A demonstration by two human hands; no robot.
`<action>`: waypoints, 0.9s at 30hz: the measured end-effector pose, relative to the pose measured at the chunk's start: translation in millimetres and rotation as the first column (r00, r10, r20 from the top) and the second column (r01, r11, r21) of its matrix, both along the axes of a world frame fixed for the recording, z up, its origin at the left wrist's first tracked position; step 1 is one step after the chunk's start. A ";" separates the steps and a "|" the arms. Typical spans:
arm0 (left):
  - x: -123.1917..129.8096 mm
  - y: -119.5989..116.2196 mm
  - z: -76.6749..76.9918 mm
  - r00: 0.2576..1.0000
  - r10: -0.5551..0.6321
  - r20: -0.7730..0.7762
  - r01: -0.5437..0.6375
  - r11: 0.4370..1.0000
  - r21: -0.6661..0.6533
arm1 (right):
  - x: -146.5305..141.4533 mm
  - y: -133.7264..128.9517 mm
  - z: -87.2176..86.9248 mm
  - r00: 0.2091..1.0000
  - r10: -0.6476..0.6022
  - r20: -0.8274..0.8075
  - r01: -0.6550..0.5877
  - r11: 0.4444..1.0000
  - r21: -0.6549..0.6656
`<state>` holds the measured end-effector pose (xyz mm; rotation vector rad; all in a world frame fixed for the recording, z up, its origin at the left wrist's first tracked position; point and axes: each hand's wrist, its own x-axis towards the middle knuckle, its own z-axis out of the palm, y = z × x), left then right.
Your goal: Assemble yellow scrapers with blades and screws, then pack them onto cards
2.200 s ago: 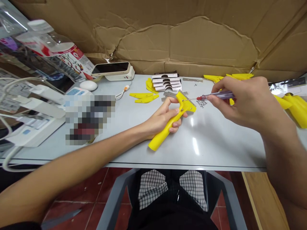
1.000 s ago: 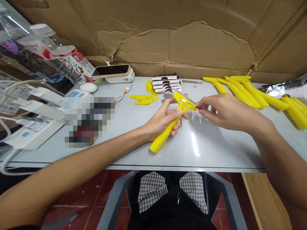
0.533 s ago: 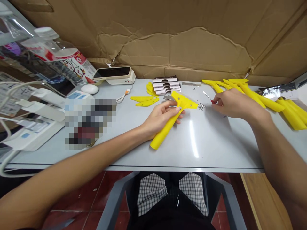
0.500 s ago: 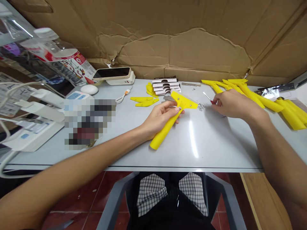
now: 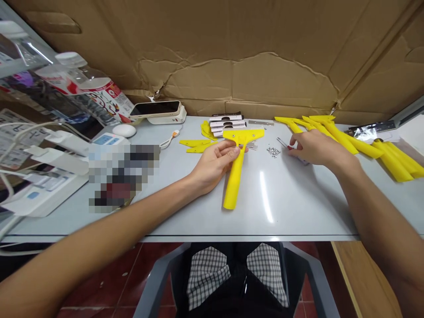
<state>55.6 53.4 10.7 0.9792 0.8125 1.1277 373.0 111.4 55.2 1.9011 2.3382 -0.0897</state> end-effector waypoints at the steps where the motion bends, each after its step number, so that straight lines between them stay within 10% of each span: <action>1: 0.3 0.3 -0.7 1.000 0.003 0.014 -0.003 1.000 -0.012 | -0.9 -1.1 0.6 1.000 -0.005 0.000 0.005 1.000 -0.009; 16: 0.4 1.5 -4.0 1.000 0.017 -0.023 -0.018 0.999 -0.041 | -14.2 -13.7 11.4 0.999 -0.025 0.038 0.021 0.994 0.105; 20: 0.5 0.9 -3.2 0.999 -0.014 -0.042 0.015 1.000 0.022 | -46.0 -39.1 20.9 0.954 0.107 -0.281 -0.047 0.977 0.210; 27: 0.0 1.3 -2.6 0.997 -0.013 -0.080 0.019 0.997 0.071 | -109.1 -91.6 4.1 0.688 0.057 -0.724 -0.264 0.948 -0.176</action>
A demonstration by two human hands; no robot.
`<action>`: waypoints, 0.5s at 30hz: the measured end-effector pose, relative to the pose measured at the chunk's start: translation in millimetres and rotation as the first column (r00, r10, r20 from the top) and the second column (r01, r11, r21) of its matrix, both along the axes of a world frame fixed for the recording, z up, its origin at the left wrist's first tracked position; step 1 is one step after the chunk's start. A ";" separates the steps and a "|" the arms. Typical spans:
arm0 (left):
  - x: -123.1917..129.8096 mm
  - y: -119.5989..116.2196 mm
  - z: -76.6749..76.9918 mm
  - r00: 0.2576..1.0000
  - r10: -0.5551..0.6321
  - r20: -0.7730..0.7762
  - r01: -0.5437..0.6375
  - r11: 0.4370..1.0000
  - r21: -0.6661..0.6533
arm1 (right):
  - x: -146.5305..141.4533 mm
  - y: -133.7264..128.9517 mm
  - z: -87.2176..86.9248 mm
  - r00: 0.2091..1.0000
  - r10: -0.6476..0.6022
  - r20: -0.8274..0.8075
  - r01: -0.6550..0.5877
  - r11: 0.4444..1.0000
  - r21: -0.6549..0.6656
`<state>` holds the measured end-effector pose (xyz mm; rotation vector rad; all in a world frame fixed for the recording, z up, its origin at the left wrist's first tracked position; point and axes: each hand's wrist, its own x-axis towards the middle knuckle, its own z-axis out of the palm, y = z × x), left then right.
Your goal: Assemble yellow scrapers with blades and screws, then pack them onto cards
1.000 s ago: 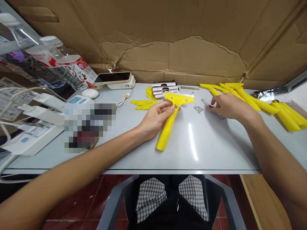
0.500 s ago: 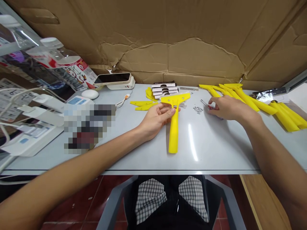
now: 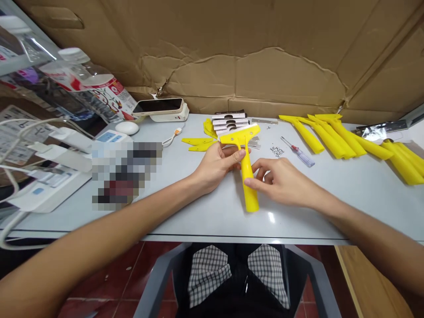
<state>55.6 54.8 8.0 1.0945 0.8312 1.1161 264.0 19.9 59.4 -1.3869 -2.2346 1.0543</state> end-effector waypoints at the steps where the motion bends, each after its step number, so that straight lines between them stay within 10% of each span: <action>1: 0.0 -0.2 -0.2 1.000 0.000 -0.001 0.000 1.000 -0.005 | -3.2 -2.3 -3.3 1.000 -0.013 -0.012 0.013 0.999 -0.037; 15: -1.5 -3.3 3.4 0.995 -0.090 0.044 0.093 0.993 -0.079 | -0.3 12.3 -25.7 0.863 0.008 -0.504 -0.262 0.862 -0.434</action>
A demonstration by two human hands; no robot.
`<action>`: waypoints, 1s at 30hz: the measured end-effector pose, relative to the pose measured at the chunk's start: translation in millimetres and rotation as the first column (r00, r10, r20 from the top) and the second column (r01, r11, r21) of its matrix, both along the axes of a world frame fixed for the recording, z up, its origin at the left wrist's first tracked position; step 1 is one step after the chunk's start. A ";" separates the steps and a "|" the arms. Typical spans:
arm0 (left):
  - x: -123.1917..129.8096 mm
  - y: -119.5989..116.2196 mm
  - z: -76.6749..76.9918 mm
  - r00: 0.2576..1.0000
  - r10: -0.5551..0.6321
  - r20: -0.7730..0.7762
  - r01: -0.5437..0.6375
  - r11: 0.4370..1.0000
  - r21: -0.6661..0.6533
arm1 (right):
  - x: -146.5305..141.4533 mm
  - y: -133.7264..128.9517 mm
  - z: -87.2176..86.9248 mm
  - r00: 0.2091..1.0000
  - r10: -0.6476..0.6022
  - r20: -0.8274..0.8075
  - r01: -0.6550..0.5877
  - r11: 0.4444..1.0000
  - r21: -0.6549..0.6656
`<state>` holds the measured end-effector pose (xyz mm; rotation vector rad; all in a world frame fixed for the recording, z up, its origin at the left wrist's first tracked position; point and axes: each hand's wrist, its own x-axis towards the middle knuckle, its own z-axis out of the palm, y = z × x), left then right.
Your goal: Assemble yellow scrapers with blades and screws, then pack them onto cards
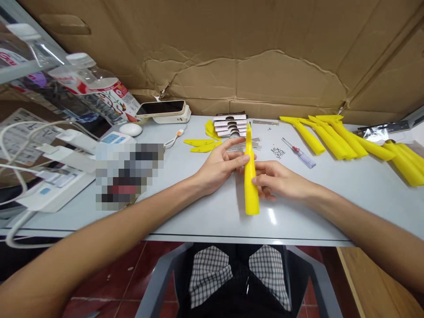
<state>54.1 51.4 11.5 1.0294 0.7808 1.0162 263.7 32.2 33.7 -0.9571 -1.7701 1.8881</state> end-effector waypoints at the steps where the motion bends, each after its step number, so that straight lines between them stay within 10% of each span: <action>1: 0.3 -0.8 0.1 1.000 0.016 0.008 -0.016 1.000 -0.002 | -0.2 -0.3 -0.9 1.000 0.000 -0.004 0.000 1.000 0.006; 12: 7.3 -3.2 -0.6 0.978 0.182 0.098 -0.178 0.983 -0.053 | -4.6 -4.0 -0.2 0.986 -0.148 -0.081 0.136 0.982 -0.130; 19: 5.8 -4.0 2.3 0.986 0.030 0.164 -0.010 0.992 -0.123 | -0.8 -0.5 -3.4 0.970 -0.128 -0.204 0.055 0.942 -0.331; 30: 11.3 -11.2 -2.6 0.984 0.176 0.013 -0.176 0.984 -0.010 | -5.3 -1.1 -6.5 0.994 -0.086 -0.070 0.082 0.995 -0.048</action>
